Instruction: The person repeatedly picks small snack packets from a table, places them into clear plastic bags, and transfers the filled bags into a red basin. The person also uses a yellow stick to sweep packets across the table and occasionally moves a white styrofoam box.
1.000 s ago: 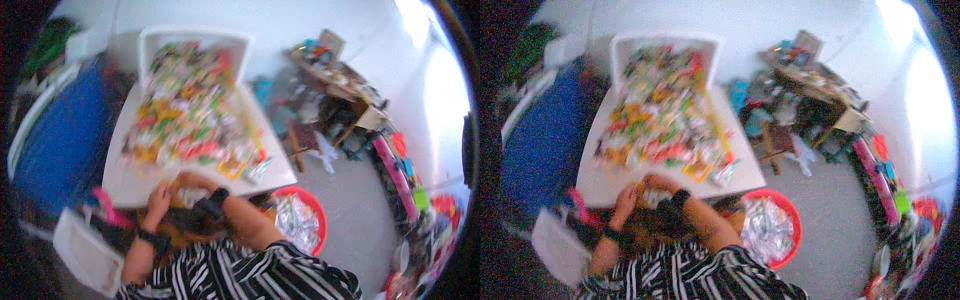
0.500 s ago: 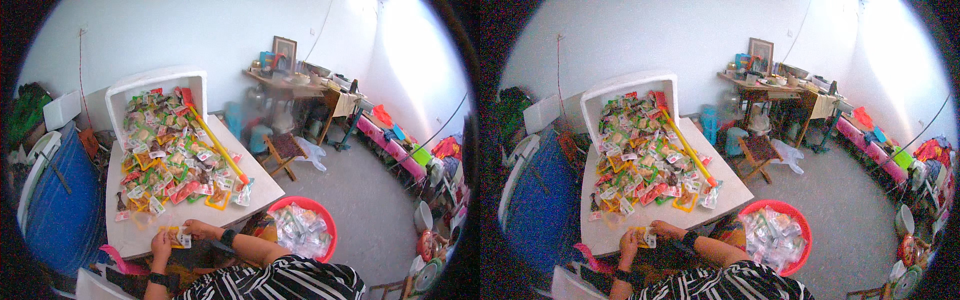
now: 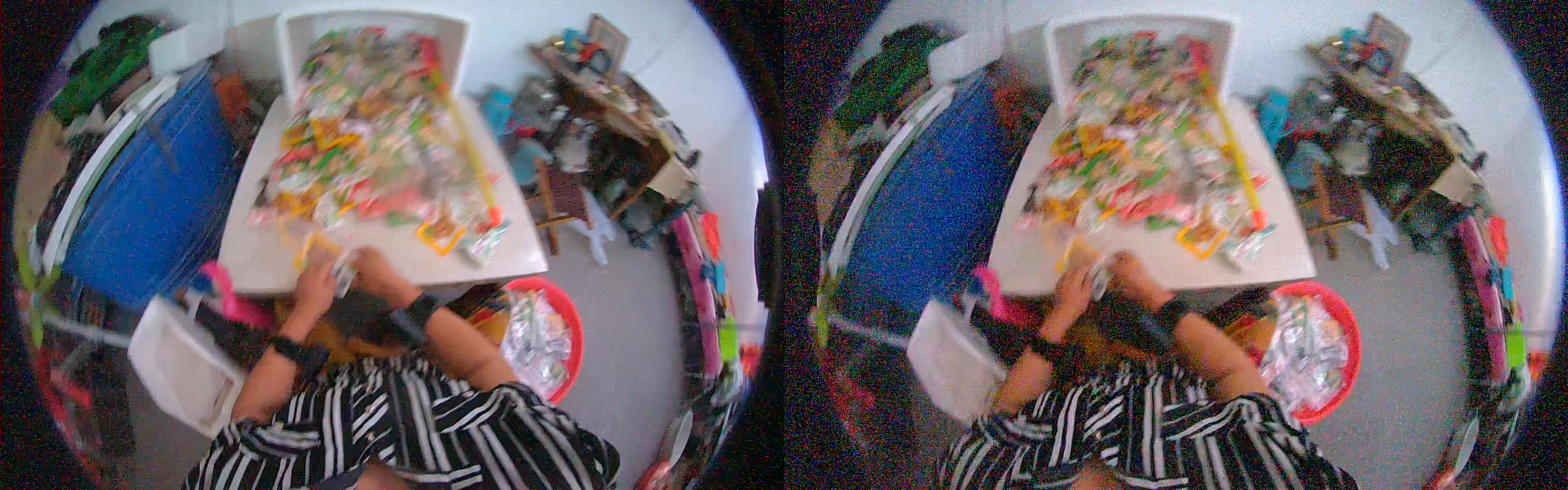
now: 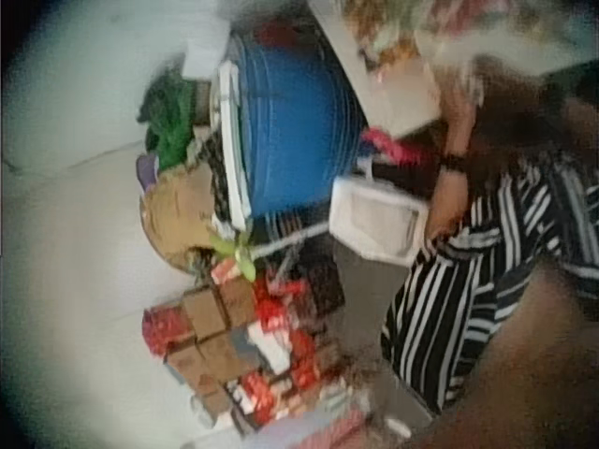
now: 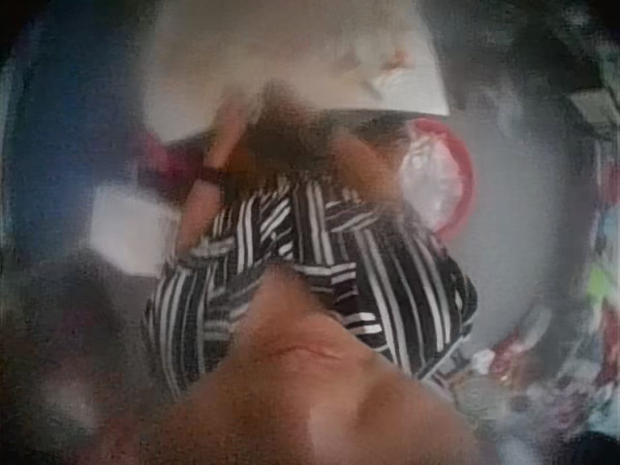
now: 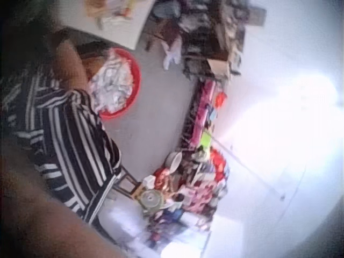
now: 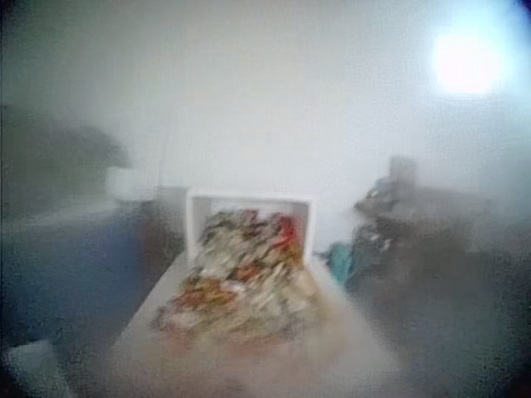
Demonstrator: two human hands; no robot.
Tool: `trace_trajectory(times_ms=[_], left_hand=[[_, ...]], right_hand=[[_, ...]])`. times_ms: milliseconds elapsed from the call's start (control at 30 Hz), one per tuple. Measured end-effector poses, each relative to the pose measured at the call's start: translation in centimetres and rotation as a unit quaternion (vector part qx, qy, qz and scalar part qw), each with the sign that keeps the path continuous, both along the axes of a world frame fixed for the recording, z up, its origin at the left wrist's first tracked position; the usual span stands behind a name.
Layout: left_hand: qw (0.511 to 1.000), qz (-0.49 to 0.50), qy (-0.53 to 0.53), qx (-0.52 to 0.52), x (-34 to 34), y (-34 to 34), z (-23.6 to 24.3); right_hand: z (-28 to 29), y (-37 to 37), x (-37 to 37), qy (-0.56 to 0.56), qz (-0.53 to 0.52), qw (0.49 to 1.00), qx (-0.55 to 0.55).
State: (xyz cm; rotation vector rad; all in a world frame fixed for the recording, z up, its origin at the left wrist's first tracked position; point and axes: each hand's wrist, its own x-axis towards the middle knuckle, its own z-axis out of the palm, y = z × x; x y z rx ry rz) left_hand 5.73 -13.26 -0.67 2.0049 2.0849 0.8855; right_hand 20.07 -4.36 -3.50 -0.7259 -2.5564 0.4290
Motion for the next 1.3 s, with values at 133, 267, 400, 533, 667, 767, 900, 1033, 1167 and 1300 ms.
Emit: trace_trajectory(times_ms=[133, 267, 400, 533, 667, 767, 900, 1033, 1167, 1300], left_hand=[[0.999, -0.02, -0.005, 0.035, -0.2, -0.4, -0.2], [1.0, -0.029, -0.005, 0.008, 0.0, -0.6, 0.1], [1.0, 0.002, -0.002, -0.018, 0.0, -0.4, -0.3], [0.999, 0.02, -0.027, 0.034, -0.6, 0.0, -1.2], [0.998, -0.004, -0.007, 0.063, -0.6, 0.3, -2.0], [0.997, -0.018, 0.001, 0.08, -0.6, 0.5, -2.3], [0.995, -0.021, -0.011, 0.092, -0.7, 0.3, -2.2], [0.999, 0.004, 0.025, 0.039, -0.4, 0.2, -1.4], [0.999, 0.015, 0.02, 0.022, 0.0, 0.1, -0.2], [0.999, 0.033, 0.032, -0.003, 0.1, -0.1, 0.2]], right_hand=[[-1.1, -0.2, 0.3, 0.254, 0.024, 0.913, -0.319], [-0.9, -0.1, -0.7, 0.138, -0.11, 0.937, -0.301], [0.2, 0.5, -2.0, -0.061, -0.001, 0.994, 0.094], [0.9, 1.4, -3.1, -0.035, -0.048, 0.994, -0.094], [2.6, 4.6, -3.0, 0.04, -0.169, 0.97, -0.168], [3.6, 6.6, -4.7, 0.167, -0.177, 0.953, -0.182], [3.4, 8.1, -8.0, 0.2, -0.206, 0.946, -0.153], [3.1, 9.2, -9.5, 0.078, -0.239, 0.956, -0.152], [4.3, 8.7, -9.9, -0.016, -0.27, 0.949, -0.162], [6.1, 7.4, -9.0, -0.116, -0.117, 0.982, -0.092]])
